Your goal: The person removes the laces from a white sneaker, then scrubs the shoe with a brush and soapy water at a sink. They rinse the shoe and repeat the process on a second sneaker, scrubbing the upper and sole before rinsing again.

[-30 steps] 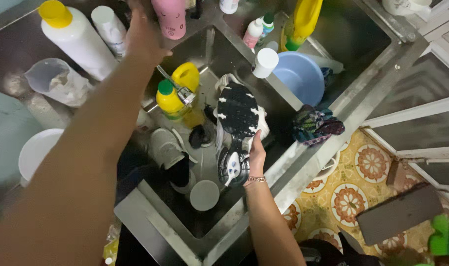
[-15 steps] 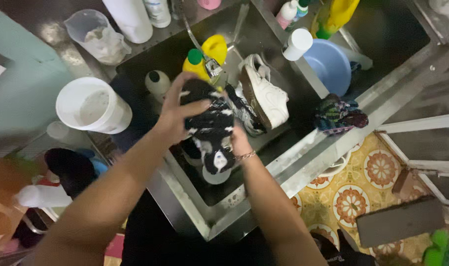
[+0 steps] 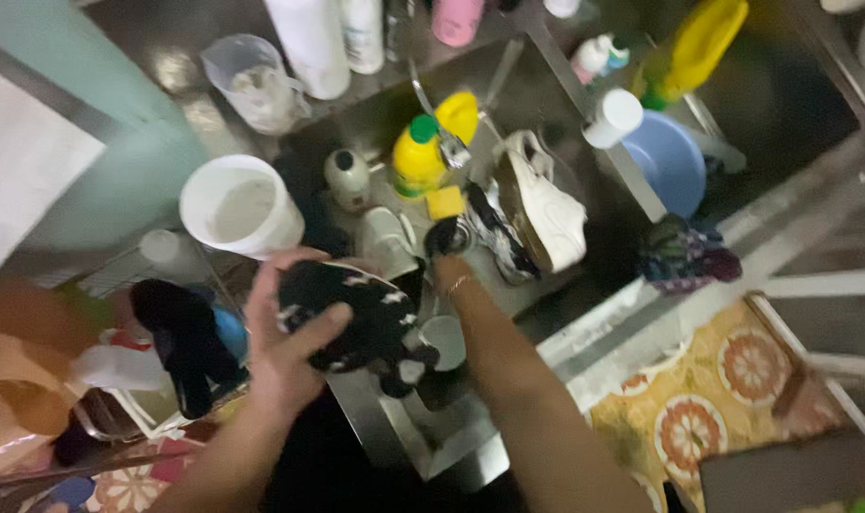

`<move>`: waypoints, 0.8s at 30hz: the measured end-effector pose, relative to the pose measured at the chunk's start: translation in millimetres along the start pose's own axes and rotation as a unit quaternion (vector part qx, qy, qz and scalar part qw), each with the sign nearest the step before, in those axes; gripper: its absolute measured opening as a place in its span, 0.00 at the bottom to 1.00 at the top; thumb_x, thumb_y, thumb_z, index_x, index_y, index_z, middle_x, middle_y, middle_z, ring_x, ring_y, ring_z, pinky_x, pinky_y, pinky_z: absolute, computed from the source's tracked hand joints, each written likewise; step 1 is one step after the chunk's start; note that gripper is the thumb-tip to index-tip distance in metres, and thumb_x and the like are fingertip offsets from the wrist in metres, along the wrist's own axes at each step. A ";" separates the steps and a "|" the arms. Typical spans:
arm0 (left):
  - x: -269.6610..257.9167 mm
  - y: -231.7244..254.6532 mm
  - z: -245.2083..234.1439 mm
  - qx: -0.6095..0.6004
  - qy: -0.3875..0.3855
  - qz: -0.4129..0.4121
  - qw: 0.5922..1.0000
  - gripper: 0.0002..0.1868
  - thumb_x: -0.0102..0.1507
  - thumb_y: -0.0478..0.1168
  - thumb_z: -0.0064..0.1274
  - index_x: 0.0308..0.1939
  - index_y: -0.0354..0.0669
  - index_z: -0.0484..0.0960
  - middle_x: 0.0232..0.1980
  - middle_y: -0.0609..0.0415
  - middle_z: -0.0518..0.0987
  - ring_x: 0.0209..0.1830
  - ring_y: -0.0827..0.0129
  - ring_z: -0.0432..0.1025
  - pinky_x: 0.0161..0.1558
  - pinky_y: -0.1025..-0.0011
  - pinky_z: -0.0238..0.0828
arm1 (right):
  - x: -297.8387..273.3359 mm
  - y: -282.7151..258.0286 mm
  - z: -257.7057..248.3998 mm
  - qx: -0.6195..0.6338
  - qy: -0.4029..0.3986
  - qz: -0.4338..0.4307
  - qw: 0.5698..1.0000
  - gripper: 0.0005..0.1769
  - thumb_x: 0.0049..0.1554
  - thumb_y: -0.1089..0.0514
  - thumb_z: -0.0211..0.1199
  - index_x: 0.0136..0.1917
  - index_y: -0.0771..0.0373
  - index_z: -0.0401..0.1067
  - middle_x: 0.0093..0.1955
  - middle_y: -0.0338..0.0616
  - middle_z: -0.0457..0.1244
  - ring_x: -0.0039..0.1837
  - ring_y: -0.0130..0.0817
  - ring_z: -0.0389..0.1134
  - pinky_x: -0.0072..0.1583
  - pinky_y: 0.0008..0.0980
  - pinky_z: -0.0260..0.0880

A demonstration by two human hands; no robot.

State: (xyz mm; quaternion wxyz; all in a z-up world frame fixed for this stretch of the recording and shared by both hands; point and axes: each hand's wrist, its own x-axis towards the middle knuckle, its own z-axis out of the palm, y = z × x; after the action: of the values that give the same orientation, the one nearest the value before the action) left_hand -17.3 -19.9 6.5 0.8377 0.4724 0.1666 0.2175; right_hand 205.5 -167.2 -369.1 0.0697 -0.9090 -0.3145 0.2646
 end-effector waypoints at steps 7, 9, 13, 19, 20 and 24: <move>-3.7 -7.2 -1.1 0.033 -0.027 -0.020 0.999 0.25 0.56 0.26 0.59 0.56 0.38 0.71 0.54 0.41 0.83 0.54 0.59 0.78 0.56 0.62 0.76 | -3.0 -8.6 4.0 0.081 0.028 -0.004 0.996 0.15 0.54 0.59 0.62 0.53 0.67 0.77 0.56 0.61 0.70 0.60 0.57 0.72 0.63 0.46 0.73; 0.5 -7.9 -1.9 0.020 -0.044 -0.032 0.998 0.24 0.56 0.26 0.60 0.55 0.38 0.71 0.55 0.42 0.82 0.54 0.60 0.78 0.57 0.62 0.76 | 1.4 -1.8 -20.0 0.054 0.055 0.012 0.997 0.17 0.55 0.56 0.63 0.55 0.68 0.75 0.53 0.62 0.70 0.57 0.57 0.72 0.59 0.48 0.72; 7.0 -13.6 -3.4 0.011 -0.098 -0.020 0.995 0.24 0.55 0.26 0.62 0.52 0.38 0.71 0.58 0.42 0.81 0.60 0.61 0.76 0.62 0.61 0.74 | -31.9 16.7 -73.6 0.190 0.203 0.054 0.959 0.20 0.55 0.50 0.68 0.53 0.68 0.78 0.46 0.60 0.70 0.52 0.56 0.72 0.53 0.46 0.72; 14.7 -26.2 10.0 0.006 -0.150 -0.014 0.989 0.25 0.51 0.27 0.64 0.51 0.37 0.74 0.58 0.43 0.82 0.58 0.62 0.76 0.60 0.61 0.75 | -163.1 23.0 -161.6 0.457 0.416 0.042 0.785 0.15 0.57 0.55 0.75 0.51 0.66 0.76 0.41 0.34 0.66 0.43 0.23 0.62 0.46 0.25 0.63; 12.8 -27.2 13.7 0.015 -0.147 -0.008 0.989 0.25 0.51 0.27 0.64 0.51 0.37 0.75 0.57 0.42 0.83 0.56 0.61 0.77 0.60 0.61 0.76 | -184.8 19.3 -174.9 0.498 0.463 -0.048 0.731 0.14 0.58 0.57 0.75 0.51 0.66 0.74 0.46 0.33 0.67 0.47 0.22 0.64 0.50 0.24 0.65; 1.2 -24.7 29.2 0.019 -0.150 -0.033 0.988 0.26 0.49 0.28 0.64 0.51 0.40 0.75 0.53 0.44 0.83 0.52 0.62 0.78 0.56 0.63 0.77 | -238.4 -5.0 -231.6 0.536 0.594 -0.115 0.588 0.17 0.59 0.53 0.63 0.59 0.61 0.69 0.56 0.36 0.66 0.56 0.23 0.67 0.60 0.25 0.68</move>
State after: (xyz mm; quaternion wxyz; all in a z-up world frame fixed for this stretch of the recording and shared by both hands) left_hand 2.9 -51.7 -0.4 0.8507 0.5100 0.0584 0.1133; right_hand 166.6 -299.1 -66.5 0.7459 -0.6181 -0.1065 -0.2241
